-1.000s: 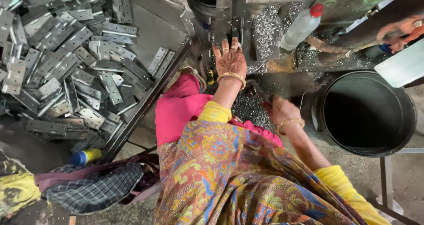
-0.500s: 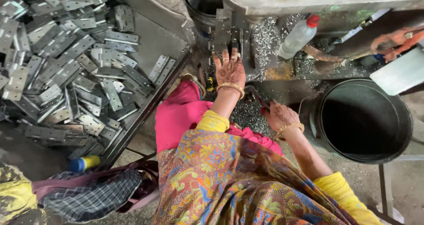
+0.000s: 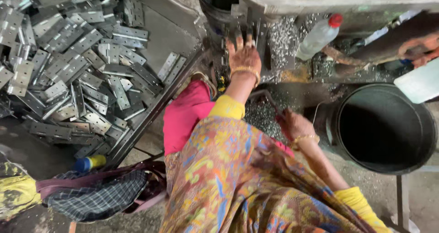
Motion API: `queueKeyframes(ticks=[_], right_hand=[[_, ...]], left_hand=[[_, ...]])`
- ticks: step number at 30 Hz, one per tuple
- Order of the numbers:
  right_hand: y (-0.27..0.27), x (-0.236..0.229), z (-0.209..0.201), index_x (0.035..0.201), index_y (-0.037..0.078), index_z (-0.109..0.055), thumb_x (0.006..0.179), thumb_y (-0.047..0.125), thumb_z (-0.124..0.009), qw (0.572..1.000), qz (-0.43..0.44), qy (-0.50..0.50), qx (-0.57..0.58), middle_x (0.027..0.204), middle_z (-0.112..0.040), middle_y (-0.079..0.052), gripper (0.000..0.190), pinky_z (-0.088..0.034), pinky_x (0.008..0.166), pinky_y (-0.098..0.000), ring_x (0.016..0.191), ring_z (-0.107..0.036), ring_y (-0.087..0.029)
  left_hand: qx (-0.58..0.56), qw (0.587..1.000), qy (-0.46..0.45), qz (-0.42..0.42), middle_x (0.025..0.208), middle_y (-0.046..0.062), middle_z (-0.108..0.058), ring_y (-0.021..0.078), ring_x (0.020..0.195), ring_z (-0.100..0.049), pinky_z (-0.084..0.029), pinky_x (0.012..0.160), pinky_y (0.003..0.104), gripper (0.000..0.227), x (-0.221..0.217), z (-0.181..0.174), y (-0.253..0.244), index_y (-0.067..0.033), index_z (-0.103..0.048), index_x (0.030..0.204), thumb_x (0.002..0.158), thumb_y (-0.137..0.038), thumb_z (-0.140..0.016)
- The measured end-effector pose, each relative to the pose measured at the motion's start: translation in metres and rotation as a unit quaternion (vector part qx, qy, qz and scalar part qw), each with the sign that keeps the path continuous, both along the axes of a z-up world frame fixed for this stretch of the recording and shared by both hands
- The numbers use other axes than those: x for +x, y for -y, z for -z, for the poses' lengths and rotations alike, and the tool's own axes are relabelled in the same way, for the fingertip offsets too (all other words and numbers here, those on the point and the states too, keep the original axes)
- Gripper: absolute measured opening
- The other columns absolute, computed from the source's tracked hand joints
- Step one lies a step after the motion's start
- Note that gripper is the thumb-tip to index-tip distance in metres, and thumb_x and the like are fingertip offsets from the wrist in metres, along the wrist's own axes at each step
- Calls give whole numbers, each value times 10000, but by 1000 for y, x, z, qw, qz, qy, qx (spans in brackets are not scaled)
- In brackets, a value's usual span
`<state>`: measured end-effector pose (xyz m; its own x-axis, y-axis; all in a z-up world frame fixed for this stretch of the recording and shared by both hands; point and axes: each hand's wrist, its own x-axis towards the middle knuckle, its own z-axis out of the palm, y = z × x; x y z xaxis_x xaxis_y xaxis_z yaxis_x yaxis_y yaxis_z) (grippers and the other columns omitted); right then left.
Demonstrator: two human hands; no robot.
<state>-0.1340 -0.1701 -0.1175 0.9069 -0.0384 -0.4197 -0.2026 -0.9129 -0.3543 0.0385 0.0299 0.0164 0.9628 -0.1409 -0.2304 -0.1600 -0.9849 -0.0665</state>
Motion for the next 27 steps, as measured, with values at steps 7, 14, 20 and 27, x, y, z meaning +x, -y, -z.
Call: queueKeyframes(ticks=[7,14,20,27], right_hand=[[0,-19,59,1111,97,-598,954,480,-598,994,0,89,61,865,-717,-225,414,-519,693,-576,816,-688,-454],[1,-2,16,1020,74,-612,951,521,-631,999,-1,24,28,864,-709,-243,453,-526,714,-560,827,-689,-455],[2,-13,44,1075,92,-612,956,488,-626,996,15,75,34,882,-719,-234,413,-513,689,-563,819,-688,-460],[1,-20,88,1025,97,-651,1024,497,-586,986,41,103,127,900,-748,-197,405,-514,711,-527,839,-697,-425]], left_hand=[[-31,998,55,-15,1652,33,-278,296,1533,-202,-46,1219,614,506,0,11,5,-107,-458,1494,1005,-195,-364],[-19,1000,10,-7,1679,25,-307,276,1570,-224,-35,1251,611,447,9,10,2,-125,-560,1432,1042,-186,-349],[-34,995,87,-27,1619,31,-332,297,1519,-241,-53,1219,619,502,32,23,13,-80,-490,1470,996,-180,-359],[-109,986,124,-37,1622,3,-371,280,1496,-294,-105,1216,619,494,31,37,2,-180,-563,1433,958,-188,-429]])
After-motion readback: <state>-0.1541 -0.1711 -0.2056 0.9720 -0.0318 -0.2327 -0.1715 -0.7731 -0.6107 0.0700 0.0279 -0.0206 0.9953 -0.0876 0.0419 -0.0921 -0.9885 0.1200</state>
